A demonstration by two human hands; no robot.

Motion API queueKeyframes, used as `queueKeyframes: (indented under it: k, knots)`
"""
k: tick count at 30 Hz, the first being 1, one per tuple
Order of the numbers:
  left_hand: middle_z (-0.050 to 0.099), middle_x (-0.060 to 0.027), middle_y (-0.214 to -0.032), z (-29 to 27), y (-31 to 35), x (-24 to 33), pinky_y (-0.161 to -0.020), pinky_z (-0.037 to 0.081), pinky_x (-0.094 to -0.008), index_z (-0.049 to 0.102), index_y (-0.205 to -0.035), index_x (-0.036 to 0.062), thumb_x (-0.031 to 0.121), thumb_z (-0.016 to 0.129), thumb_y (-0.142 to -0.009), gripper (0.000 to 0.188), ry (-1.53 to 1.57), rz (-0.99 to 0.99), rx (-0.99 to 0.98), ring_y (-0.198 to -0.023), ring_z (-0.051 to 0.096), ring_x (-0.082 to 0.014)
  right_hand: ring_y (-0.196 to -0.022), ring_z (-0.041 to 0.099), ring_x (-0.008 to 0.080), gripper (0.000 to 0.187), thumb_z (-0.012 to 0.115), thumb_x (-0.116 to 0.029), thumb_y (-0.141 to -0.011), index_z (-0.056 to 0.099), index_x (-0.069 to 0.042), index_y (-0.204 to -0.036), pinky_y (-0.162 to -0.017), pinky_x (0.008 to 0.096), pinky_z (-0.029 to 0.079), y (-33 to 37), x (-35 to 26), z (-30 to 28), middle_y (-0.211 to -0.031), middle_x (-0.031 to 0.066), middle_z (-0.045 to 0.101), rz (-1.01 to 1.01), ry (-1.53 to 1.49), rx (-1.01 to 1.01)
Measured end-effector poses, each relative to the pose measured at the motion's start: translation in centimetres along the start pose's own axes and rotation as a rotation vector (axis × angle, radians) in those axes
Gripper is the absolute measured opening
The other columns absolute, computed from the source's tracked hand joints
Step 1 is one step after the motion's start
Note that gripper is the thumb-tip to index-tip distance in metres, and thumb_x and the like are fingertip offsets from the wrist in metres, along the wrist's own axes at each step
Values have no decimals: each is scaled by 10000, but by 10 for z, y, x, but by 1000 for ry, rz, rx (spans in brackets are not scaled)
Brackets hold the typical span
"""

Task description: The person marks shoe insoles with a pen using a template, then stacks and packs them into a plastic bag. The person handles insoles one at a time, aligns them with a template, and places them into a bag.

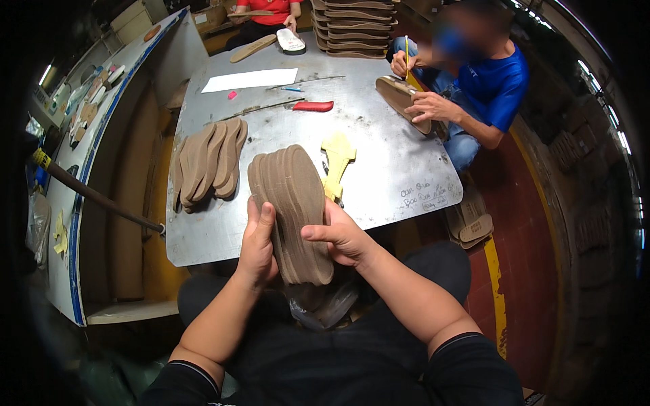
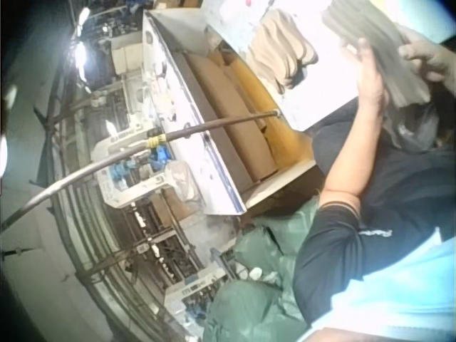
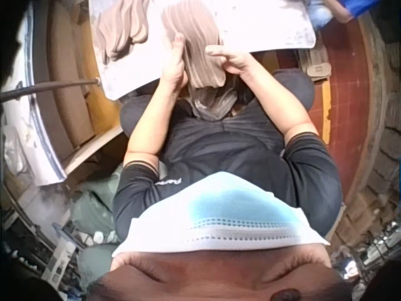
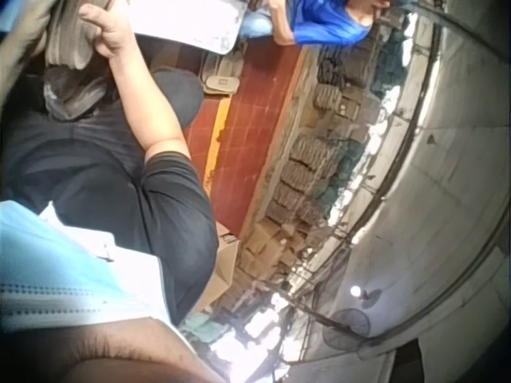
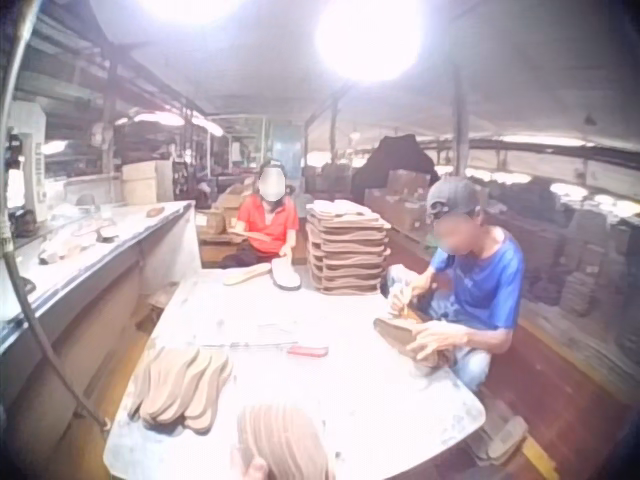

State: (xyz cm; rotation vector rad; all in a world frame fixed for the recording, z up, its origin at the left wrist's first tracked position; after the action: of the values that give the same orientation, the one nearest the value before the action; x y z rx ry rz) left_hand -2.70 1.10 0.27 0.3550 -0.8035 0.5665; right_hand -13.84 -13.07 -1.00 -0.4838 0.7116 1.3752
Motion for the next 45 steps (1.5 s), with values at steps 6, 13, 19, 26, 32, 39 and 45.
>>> queueKeyframes:
  k: [6, 13, 19, 26, 32, 39, 45]
  knots:
    - [549, -180, -1599, 1, 4, -5, -1211, 506, -466, 246, -1712, 126, 344, 773, -1117, 824, -84, 46, 20, -1459, 575, -278, -1531, 503, 282, 1169, 966, -146, -858, 222, -27, -1752, -1305, 451, 400, -2, 3, 7, -1647, 154, 483, -170, 291, 89]
    - [581, -196, -1547, 6, 2, -3, -1231, 483, -448, 200, -1712, 98, 168, 813, -1081, 883, -21, 55, 36, -1432, 597, -266, -1496, 548, 275, 1040, 908, -126, -881, 311, -2, -1725, -1285, 441, 435, -1, -5, 2, -1601, 156, 552, -77, 167, 36]
    - [574, -205, -1545, 11, 5, 5, -1239, 483, -469, 174, -1729, 103, 45, 822, -1002, 975, -73, 29, -6, -1435, 605, -284, -1476, 578, 272, 1000, 888, -101, -889, 332, 1, -1714, -1271, 444, 459, -1, -6, -10, -1587, 159, 573, -36, 56, 3]
    - [557, -222, -1556, 9, 5, 5, -1265, 454, -472, 152, -1737, 101, 40, 822, -995, 1002, -98, 43, -31, -1465, 584, -287, -1461, 595, 282, 983, 902, -103, -901, 342, 6, -1702, -1264, 451, 476, -2, -4, -1, -1559, 157, 593, -107, 156, 82]
    - [550, -215, -1559, 10, 5, 5, -1265, 456, -466, 151, -1738, 96, 37, 828, -988, 1012, -93, 48, -37, -1467, 581, -288, -1450, 604, 278, 958, 911, -112, -898, 372, 6, -1681, -1254, 446, 487, -2, -1, -3, -1555, 160, 596, -113, 120, 100]
    - [550, -204, -1557, 13, 6, 7, -1264, 460, -457, 172, -1732, 88, 21, 837, -982, 1005, -71, 48, -33, -1464, 582, -279, -1442, 609, 269, 987, 937, -139, -876, 377, 5, -1677, -1249, 438, 488, -3, -4, -3, -1542, 155, 607, -124, 145, 84]
    - [552, -208, -1554, 12, 5, 5, -1247, 479, -458, 182, -1728, 86, -7, 819, -990, 980, -41, 38, -12, -1454, 588, -279, -1433, 615, 260, 1029, 980, -117, -843, 381, -6, -1672, -1241, 433, 489, -4, 0, -4, -1529, 144, 620, -187, 332, 120]
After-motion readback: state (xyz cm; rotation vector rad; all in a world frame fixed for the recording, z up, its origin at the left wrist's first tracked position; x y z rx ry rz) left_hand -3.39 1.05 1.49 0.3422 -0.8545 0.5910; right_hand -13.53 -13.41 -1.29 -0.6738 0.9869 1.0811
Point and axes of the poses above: each hand's wrist, its own y-axis away from the middle knuckle, its own z-axis out of the palm, x = y × z, the point moved 2 cm from there along -y, towards the middle knuckle
